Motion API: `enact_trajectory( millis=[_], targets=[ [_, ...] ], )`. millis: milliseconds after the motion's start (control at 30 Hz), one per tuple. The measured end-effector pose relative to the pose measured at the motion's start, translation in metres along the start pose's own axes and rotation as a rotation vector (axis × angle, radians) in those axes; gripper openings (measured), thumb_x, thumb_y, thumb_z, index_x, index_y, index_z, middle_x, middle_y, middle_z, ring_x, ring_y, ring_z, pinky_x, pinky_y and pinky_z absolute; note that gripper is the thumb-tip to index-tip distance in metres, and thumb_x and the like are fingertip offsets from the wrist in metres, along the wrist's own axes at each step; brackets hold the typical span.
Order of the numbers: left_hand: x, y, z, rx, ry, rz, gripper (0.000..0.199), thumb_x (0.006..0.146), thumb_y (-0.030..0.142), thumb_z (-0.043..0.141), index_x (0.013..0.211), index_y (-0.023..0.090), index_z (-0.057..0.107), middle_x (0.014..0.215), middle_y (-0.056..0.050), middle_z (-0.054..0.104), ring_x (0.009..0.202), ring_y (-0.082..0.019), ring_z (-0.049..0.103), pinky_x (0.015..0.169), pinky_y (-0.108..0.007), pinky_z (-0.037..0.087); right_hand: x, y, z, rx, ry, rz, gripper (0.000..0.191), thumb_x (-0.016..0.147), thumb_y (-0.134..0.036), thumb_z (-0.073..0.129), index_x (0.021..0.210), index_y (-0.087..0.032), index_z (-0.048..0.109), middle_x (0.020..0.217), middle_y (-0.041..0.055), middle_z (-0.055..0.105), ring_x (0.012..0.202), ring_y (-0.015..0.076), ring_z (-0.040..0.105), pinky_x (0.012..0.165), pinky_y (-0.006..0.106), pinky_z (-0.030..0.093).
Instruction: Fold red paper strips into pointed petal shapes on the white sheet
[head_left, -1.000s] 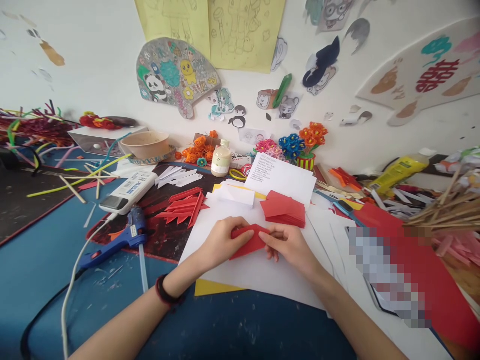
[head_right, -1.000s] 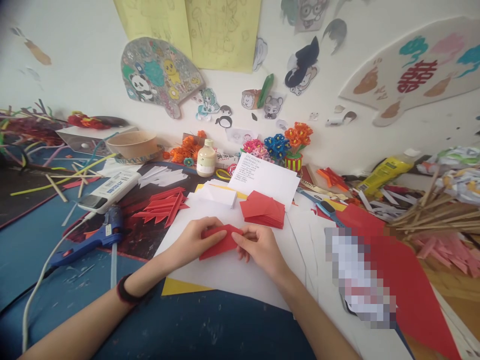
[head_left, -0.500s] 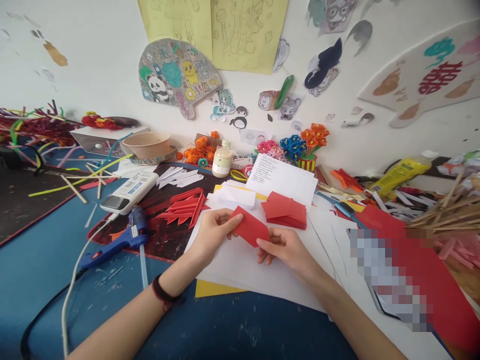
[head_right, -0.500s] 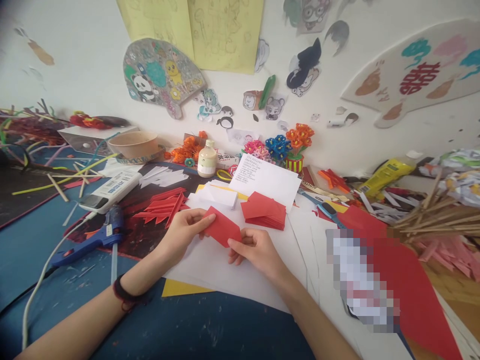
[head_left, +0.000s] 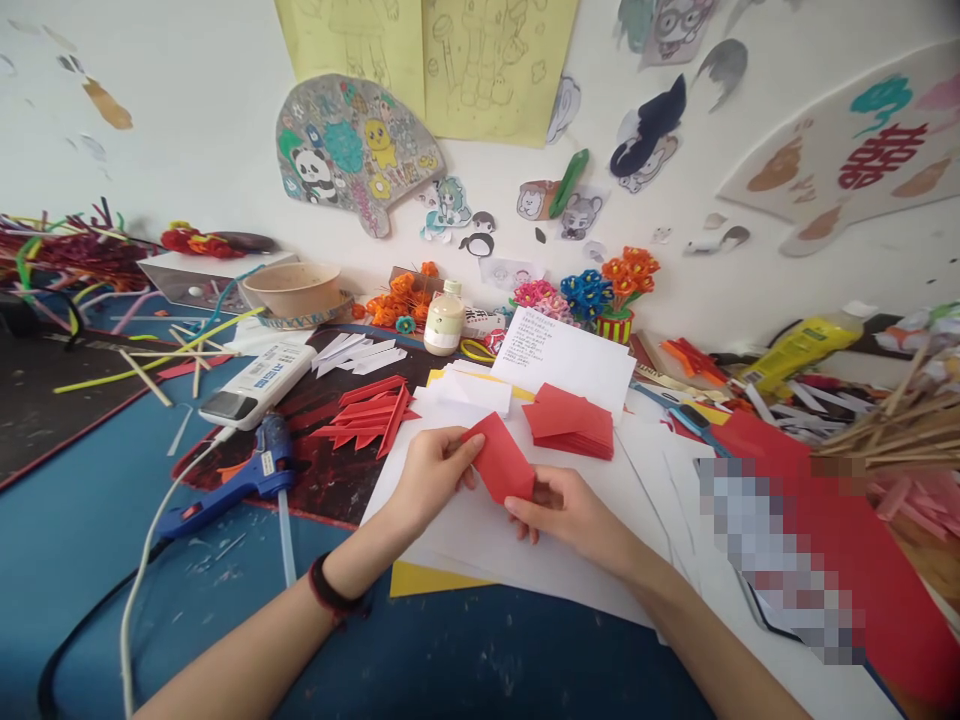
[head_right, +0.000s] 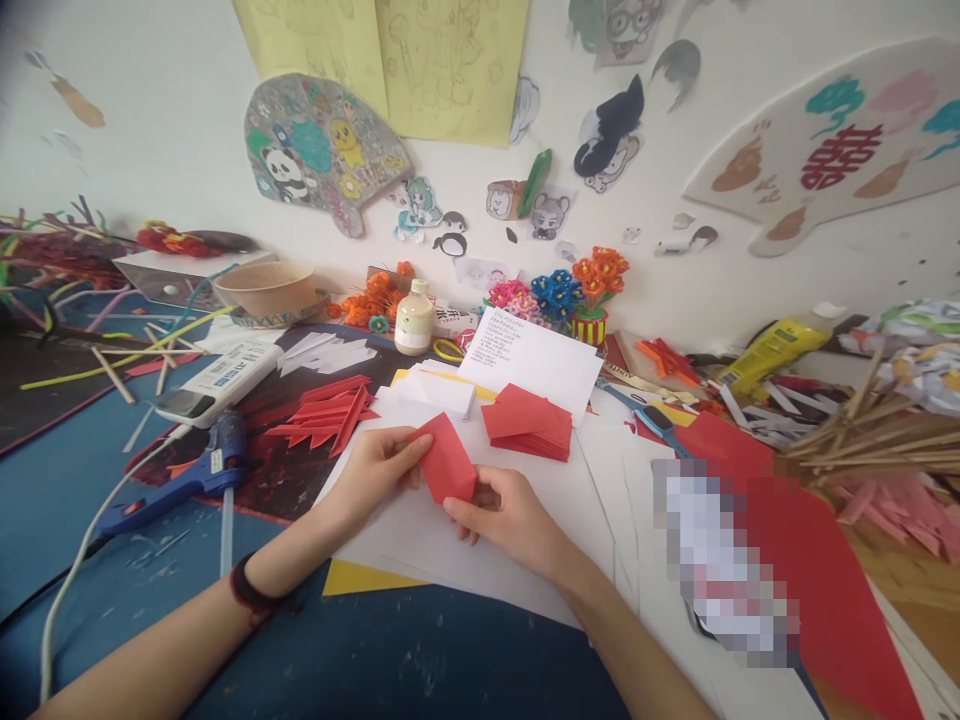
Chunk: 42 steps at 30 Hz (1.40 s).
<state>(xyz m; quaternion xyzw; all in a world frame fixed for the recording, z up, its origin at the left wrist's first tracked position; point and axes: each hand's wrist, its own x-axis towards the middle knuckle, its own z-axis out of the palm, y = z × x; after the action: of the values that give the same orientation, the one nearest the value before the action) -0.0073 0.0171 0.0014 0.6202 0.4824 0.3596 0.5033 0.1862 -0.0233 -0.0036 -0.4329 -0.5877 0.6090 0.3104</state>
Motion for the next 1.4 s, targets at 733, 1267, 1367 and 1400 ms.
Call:
enact_trajectory(
  millis=[733, 1267, 1367, 1400],
  targets=[
    [-0.005, -0.015, 0.019, 0.636, 0.155, 0.312, 0.011, 0.085, 0.025, 0.060, 0.088, 0.022, 0.071, 0.076, 0.000, 0.071, 0.070, -0.016, 0.060, 0.076, -0.032, 0.034, 0.000, 0.014, 0.005, -0.957, 0.398, -0.109, 0.042, 0.086, -0.034, 0.050, 0.051, -0.019, 0.032, 0.046, -0.0034, 0.039, 0.046, 0.0101, 0.030, 0.049, 0.027, 0.021],
    [0.012, -0.015, 0.017, 0.624, 0.276, 0.276, 0.015, 0.085, 0.021, 0.056, 0.080, 0.020, 0.070, 0.074, 0.000, 0.070, 0.066, -0.015, 0.057, 0.069, -0.029, 0.036, 0.001, 0.017, 0.007, -1.125, 0.633, -0.307, 0.020, 0.089, -0.035, 0.054, 0.096, -0.019, 0.064, 0.076, 0.0021, 0.066, 0.059, 0.0137, 0.057, 0.054, 0.026, 0.037],
    [0.011, -0.015, 0.017, 0.649, 0.265, 0.297, 0.012, 0.084, 0.019, 0.057, 0.085, 0.020, 0.070, 0.076, 0.000, 0.070, 0.071, -0.016, 0.058, 0.071, -0.030, 0.037, 0.001, 0.019, 0.006, -1.145, 0.631, -0.307, 0.024, 0.089, -0.035, 0.055, 0.103, -0.020, 0.066, 0.080, 0.0033, 0.068, 0.064, 0.0155, 0.061, 0.057, 0.027, 0.041],
    [0.010, -0.015, 0.017, 0.671, 0.263, 0.319, 0.013, 0.084, 0.019, 0.058, 0.086, 0.021, 0.070, 0.077, 0.000, 0.070, 0.073, -0.017, 0.058, 0.073, -0.031, 0.037, 0.001, 0.019, 0.006, -1.151, 0.619, -0.306, 0.025, 0.089, -0.035, 0.055, 0.105, -0.020, 0.067, 0.082, 0.0033, 0.069, 0.066, 0.0162, 0.062, 0.058, 0.027, 0.042]
  ],
)
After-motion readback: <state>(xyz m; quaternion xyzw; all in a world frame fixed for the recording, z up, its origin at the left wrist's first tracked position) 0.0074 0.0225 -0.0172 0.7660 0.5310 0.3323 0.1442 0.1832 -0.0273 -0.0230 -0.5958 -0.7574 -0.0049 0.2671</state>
